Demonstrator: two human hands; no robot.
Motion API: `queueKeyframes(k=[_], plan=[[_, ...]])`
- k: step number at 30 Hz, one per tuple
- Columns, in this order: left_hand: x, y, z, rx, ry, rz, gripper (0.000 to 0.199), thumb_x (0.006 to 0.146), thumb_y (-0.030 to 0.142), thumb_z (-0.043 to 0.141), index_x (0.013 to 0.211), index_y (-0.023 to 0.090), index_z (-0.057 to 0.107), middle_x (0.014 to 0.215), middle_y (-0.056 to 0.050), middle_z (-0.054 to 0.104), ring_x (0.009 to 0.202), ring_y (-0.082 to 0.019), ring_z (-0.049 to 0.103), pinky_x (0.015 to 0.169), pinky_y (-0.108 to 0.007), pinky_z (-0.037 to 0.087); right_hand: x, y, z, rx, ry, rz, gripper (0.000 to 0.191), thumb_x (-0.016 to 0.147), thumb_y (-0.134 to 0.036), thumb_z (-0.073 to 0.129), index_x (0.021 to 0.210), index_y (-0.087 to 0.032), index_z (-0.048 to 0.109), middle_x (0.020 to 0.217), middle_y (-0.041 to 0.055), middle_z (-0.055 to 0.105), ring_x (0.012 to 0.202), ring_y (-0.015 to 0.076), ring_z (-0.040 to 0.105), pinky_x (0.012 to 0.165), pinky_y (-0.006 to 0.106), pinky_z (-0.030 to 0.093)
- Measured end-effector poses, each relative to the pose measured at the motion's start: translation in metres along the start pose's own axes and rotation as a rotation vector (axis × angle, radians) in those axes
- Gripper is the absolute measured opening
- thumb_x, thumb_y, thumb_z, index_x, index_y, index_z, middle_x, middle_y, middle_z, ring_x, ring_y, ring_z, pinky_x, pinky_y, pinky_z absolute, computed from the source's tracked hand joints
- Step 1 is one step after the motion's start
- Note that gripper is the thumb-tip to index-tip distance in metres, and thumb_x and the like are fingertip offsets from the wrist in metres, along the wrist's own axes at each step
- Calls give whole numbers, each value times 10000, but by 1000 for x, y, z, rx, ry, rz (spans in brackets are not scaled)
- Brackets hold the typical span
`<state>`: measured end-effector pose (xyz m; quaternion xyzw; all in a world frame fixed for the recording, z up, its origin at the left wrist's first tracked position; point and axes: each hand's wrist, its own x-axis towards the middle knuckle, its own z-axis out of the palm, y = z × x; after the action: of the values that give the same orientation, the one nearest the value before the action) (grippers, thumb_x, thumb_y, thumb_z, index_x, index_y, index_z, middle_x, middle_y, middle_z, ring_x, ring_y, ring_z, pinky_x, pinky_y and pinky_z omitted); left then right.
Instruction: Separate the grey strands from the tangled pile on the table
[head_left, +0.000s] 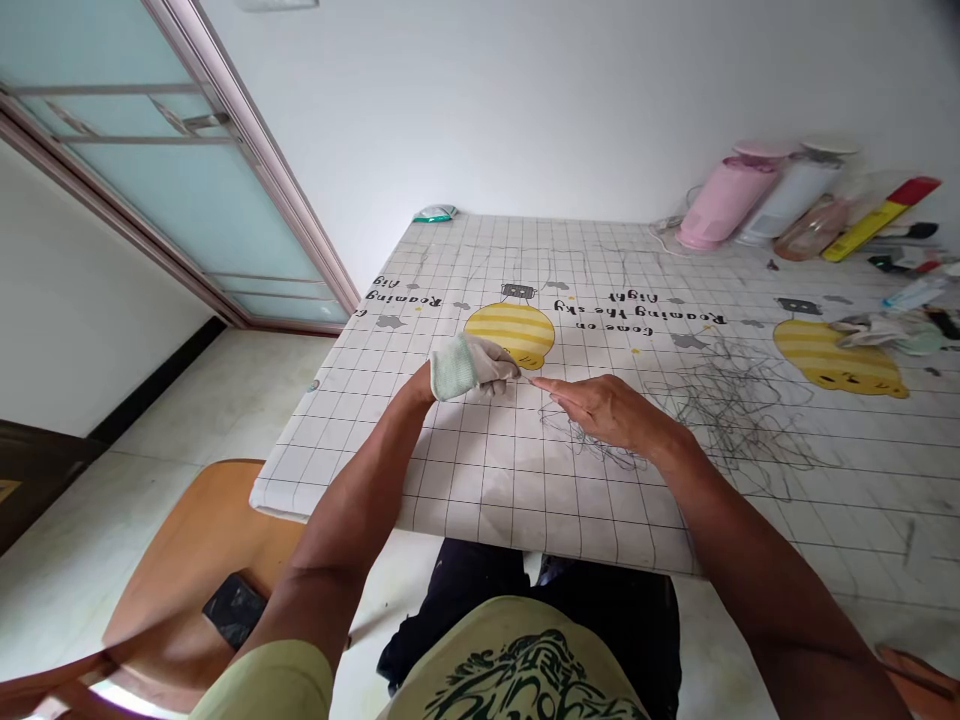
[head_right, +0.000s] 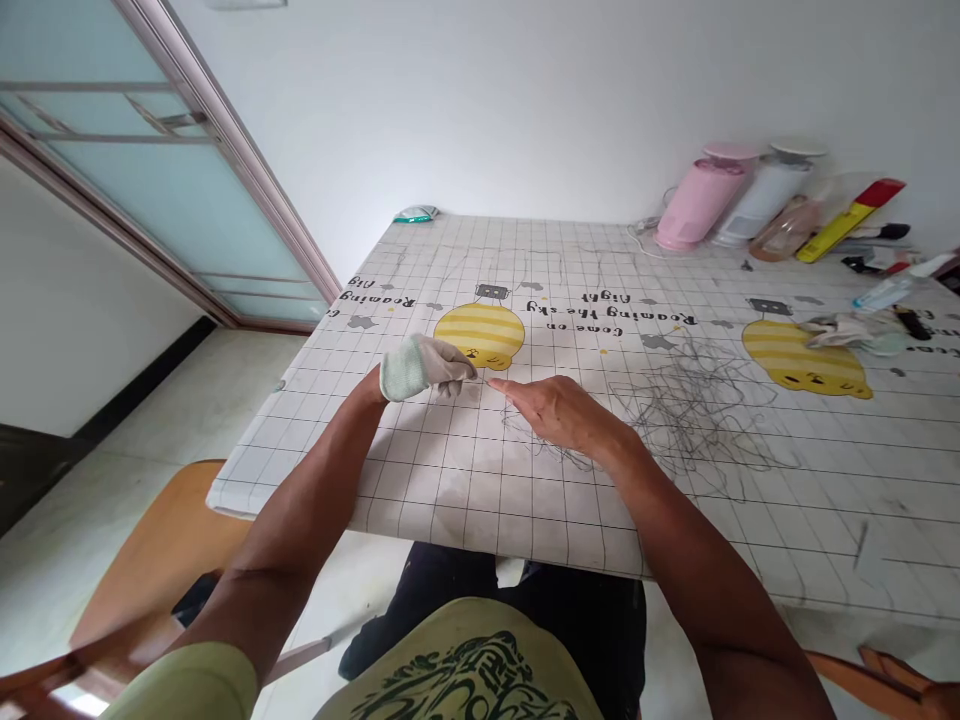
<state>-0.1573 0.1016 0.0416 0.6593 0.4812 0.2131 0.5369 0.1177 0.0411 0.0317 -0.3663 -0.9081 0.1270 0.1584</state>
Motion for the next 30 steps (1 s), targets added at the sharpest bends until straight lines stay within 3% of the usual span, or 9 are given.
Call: queueKeyframes(k=[3, 6, 8, 11, 18, 22, 26, 30], plan=[[-4, 7, 0, -29, 19, 5, 127, 893, 241, 775, 909, 117, 799, 652, -42, 723, 553, -111, 635, 542, -235, 507, 2, 0, -3, 91, -23, 53, 517, 1102, -333, 430, 1606, -278, 534, 634, -34, 613, 534, 145, 495, 587, 291, 394], [-11, 18, -1, -43, 85, -17, 82, 905, 170, 737, 881, 110, 787, 637, -32, 716, 525, -97, 609, 525, -225, 480, 1, 2, -12, 275, -84, 137, 591, 1044, -404, 590, 1621, -321, 494, 754, -28, 729, 626, 161, 624, 658, 303, 491], [-15, 25, -2, -49, 140, -21, 92, 911, 118, 702, 870, 101, 782, 620, -26, 706, 506, -88, 593, 521, -220, 467, -1, 6, -19, 345, -114, 199, 582, 988, -443, 681, 1544, -299, 586, 826, -7, 772, 689, 174, 679, 693, 312, 531], [-19, 29, -5, -66, 178, -19, 111, 912, 79, 676, 861, 87, 774, 593, -19, 689, 494, -85, 587, 522, -218, 466, -4, 12, -25, 387, -154, 264, 420, 1009, -442, 640, 1370, -247, 731, 800, 12, 773, 672, 170, 708, 665, 302, 546], [-19, 28, -5, -66, 193, -16, 106, 901, 80, 676, 872, 77, 778, 592, -23, 693, 489, -90, 593, 513, -219, 471, -8, 15, -19, 341, -104, 123, 374, 1065, -351, 523, 1328, -294, 782, 766, -8, 739, 656, 141, 703, 647, 280, 539], [-15, 20, -7, -58, 174, 3, 86, 889, 119, 708, 888, 82, 785, 610, -33, 701, 507, -101, 604, 519, -225, 478, -9, 12, -26, 271, -103, 156, 388, 1043, -344, 570, 1383, -305, 751, 765, -14, 764, 630, 147, 686, 660, 299, 536], [-10, 11, -12, -73, 95, 7, 98, 879, 159, 725, 894, 86, 789, 664, -65, 728, 552, -133, 644, 534, -251, 509, -8, 9, -37, 300, -65, 168, 472, 998, -460, 669, 1433, -281, 704, 956, 33, 814, 803, 202, 735, 753, 347, 575], [-11, 9, -12, -64, 46, 12, 111, 874, 194, 742, 904, 104, 798, 674, -59, 734, 560, -128, 641, 532, -241, 503, -2, 5, -32, 331, 38, 148, 332, 1006, -482, 654, 1182, -236, 793, 981, 64, 791, 838, 213, 720, 749, 355, 573]])
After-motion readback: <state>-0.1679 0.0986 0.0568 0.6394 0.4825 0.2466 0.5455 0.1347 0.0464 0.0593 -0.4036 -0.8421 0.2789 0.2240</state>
